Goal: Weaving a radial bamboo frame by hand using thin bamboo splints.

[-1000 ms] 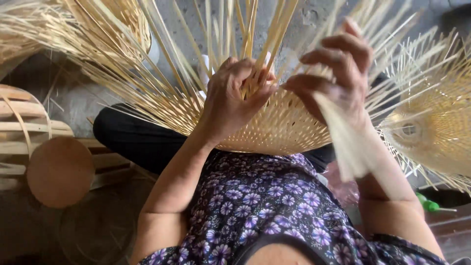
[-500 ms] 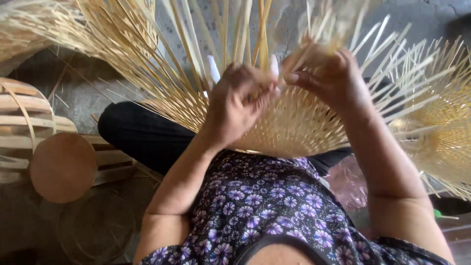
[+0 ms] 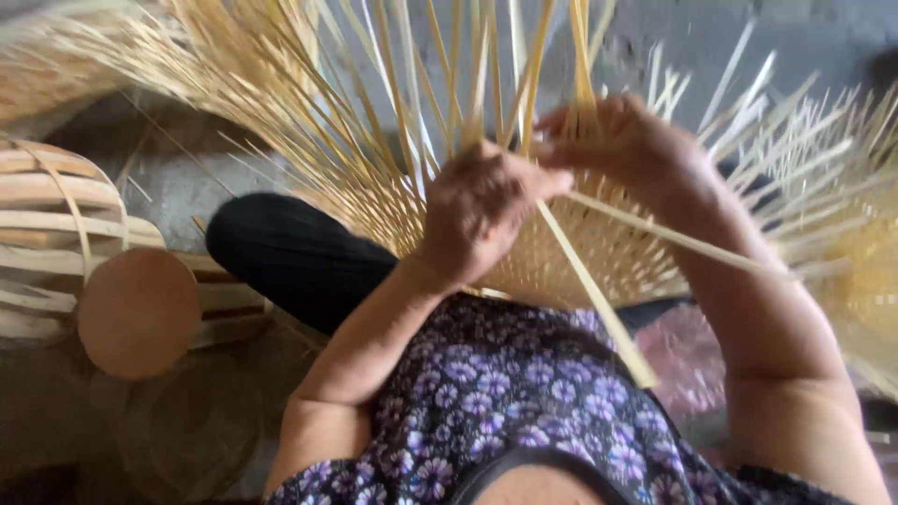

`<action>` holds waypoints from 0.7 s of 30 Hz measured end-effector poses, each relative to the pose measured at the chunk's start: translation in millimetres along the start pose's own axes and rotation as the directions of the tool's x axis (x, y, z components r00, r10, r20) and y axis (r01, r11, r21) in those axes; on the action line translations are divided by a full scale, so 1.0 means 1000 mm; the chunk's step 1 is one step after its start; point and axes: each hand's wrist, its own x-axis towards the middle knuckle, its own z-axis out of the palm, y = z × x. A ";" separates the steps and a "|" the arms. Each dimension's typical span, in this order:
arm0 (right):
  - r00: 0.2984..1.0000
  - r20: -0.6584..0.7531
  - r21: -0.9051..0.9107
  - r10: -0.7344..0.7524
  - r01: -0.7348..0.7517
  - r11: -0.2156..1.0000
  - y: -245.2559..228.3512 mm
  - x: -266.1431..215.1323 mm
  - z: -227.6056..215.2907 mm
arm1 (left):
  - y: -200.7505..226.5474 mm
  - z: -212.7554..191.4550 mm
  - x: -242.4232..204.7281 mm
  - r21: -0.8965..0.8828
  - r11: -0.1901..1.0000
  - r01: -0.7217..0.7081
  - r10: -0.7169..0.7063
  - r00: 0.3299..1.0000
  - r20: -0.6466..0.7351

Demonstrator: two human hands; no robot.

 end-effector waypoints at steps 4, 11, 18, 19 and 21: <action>0.990 -0.039 -0.186 0.135 -0.140 0.973 0.000 -0.001 0.003 | -0.001 -0.001 0.003 0.064 0.998 0.005 -0.006 1.000 0.022; 0.945 -0.220 -0.575 -0.242 0.074 0.815 0.029 -0.017 -0.003 | -0.021 -0.004 0.007 -0.177 0.930 0.323 -0.304 0.944 0.126; 0.577 -0.023 -0.834 -0.816 0.439 0.334 -0.039 -0.031 0.022 | -0.008 -0.004 0.014 -0.036 0.927 0.373 -0.372 0.928 0.018; 0.668 -0.092 -0.824 -0.739 0.365 0.433 -0.040 -0.032 0.023 | 0.001 -0.012 0.022 -0.029 0.958 0.286 -0.287 0.958 -0.015; 0.742 -0.146 -0.807 -0.654 0.292 0.513 -0.036 -0.031 0.021 | 0.010 -0.024 0.036 -0.010 0.980 0.197 -0.198 0.979 -0.058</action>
